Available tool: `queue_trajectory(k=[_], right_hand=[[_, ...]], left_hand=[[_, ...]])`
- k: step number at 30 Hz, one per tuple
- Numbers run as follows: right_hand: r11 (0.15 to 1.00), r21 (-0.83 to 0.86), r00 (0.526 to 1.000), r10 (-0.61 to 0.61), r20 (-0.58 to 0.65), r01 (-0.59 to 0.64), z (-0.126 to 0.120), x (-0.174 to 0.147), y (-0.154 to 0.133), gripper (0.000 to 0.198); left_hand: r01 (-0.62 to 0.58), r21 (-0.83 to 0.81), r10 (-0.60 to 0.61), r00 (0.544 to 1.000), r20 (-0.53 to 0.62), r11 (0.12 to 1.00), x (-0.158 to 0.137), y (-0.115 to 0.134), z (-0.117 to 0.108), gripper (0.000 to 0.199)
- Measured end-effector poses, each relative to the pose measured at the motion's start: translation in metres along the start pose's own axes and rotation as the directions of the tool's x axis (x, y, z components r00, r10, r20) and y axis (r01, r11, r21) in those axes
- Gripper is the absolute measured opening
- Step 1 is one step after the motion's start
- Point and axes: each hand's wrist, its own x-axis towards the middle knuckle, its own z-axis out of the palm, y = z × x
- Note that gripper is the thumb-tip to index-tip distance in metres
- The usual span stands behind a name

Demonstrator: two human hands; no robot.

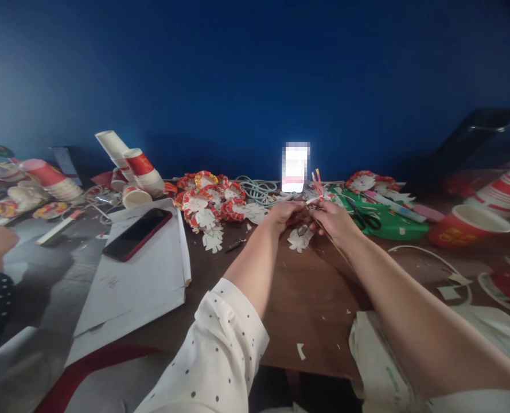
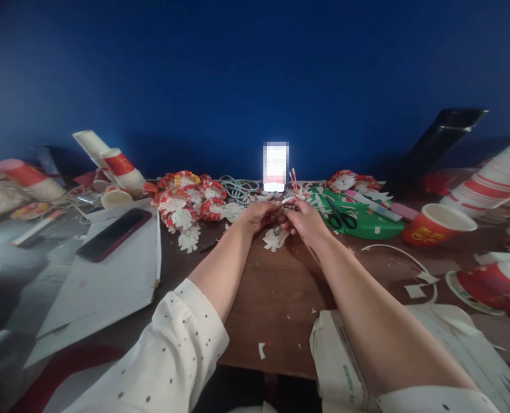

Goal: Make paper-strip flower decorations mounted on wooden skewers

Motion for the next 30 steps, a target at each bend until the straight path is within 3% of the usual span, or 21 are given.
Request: queue_trajectory(k=[4,13,30], right_hand=[[1.0,0.003,1.0,-0.015,0.007,0.015,0.0021,-0.0005,0.001,0.016],[0.985,0.162,0.999,0.051,0.02,-0.053,0.006,-0.0044,-0.0029,0.02],[0.981,0.158,0.993,0.115,-0.013,-0.111,0.0042,-0.0047,-0.0004,0.033]], left_hand=[[0.03,0.068,-0.03,1.0,-0.003,0.997,-0.0018,0.0023,0.0017,0.012],[0.065,0.04,-0.062,0.996,-0.065,0.997,-0.0017,0.004,0.0053,0.011],[0.091,0.058,-0.083,0.988,-0.13,0.994,0.0014,0.0036,0.0069,0.012]])
